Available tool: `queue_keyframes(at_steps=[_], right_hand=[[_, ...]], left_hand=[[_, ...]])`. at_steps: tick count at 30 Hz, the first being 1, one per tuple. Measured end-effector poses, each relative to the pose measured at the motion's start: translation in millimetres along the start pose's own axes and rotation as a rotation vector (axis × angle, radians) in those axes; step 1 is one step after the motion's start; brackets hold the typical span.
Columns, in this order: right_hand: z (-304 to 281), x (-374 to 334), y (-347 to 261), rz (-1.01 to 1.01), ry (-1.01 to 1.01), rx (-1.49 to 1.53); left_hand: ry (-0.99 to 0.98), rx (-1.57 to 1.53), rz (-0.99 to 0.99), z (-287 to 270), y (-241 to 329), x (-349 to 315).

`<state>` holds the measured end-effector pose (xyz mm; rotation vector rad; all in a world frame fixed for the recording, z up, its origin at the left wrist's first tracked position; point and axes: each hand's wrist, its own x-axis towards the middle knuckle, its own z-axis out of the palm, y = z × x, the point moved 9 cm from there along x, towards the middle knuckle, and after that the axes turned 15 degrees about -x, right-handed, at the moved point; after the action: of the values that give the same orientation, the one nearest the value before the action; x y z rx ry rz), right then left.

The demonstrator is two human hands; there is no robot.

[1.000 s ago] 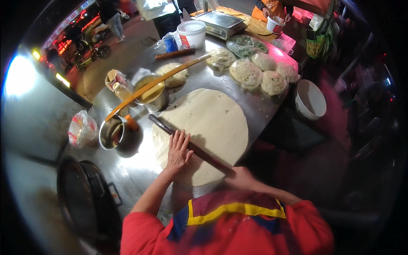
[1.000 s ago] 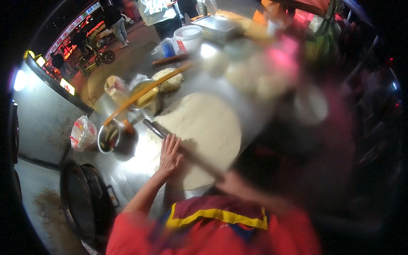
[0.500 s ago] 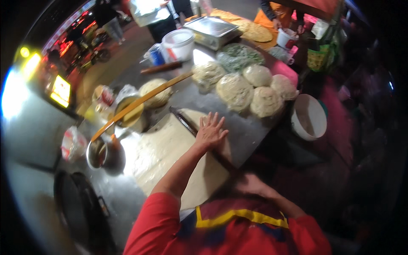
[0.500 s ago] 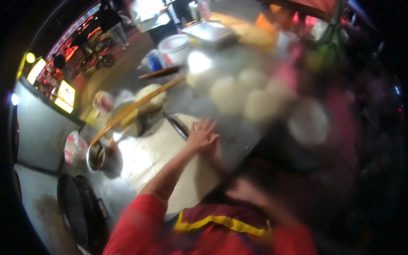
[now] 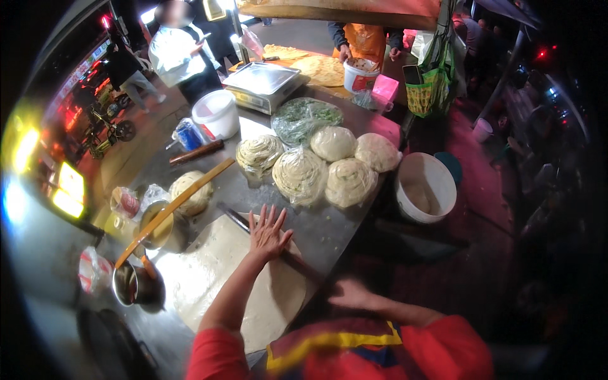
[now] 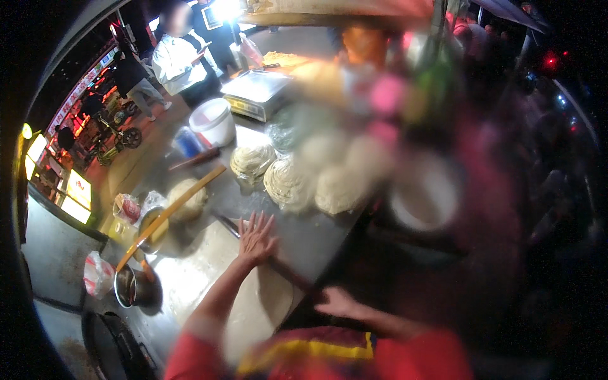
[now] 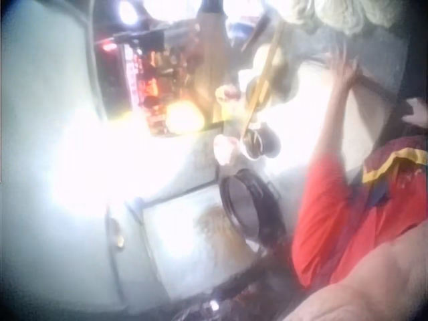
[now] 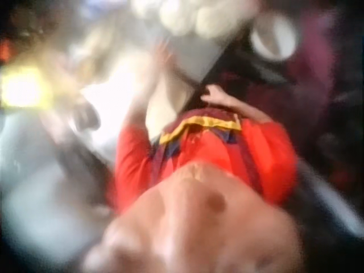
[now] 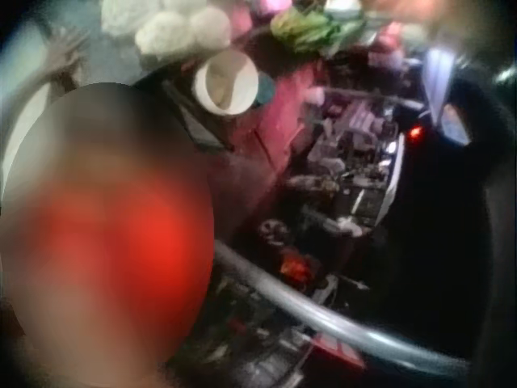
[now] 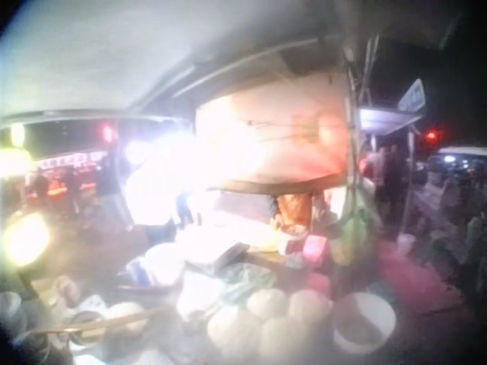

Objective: The person prepares flatbread at a street food stall. They unwrap dough, roll it out with a rolling pin, and cook it on a large flat griddle using a wooden spatula. The cooked flatbread is then folded and handed to a customer.

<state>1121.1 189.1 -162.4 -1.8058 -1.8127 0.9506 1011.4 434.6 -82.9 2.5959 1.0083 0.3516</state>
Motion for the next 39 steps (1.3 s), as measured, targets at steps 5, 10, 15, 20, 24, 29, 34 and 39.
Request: queue_keyframes(at_steps=[5,10,15,20,24,29,34,39], right_hand=[[-22,-8,-26,0.297,0.083,-0.217],[50,-26,-102,0.164,-0.15,-0.465],[117,-40,-140,0.273,-0.16,-0.589],[132,-54,-184,0.088,0.09,-0.969],[151,-56,-202,0.007,0.141,-1.108],[184,-61,-243,-0.084,0.096,-0.937],[210,-61,-248,0.06,-0.175,-0.611],[153,-75,-263,-0.029,-0.075,-0.535]], left_hand=[[0.08,-0.09,0.098,-1,1,17],[-0.094,-0.026,0.018,-25,-58,-131],[0.18,-0.14,0.198,-84,-85,-238],[0.236,-0.134,0.014,-94,-103,-185],[0.024,-0.008,-0.021,-73,-117,-219],[0.1,-0.069,0.036,-106,-140,-314],[0.141,-0.037,0.056,-119,-162,-393],[0.104,0.074,0.145,-145,-139,-393]])
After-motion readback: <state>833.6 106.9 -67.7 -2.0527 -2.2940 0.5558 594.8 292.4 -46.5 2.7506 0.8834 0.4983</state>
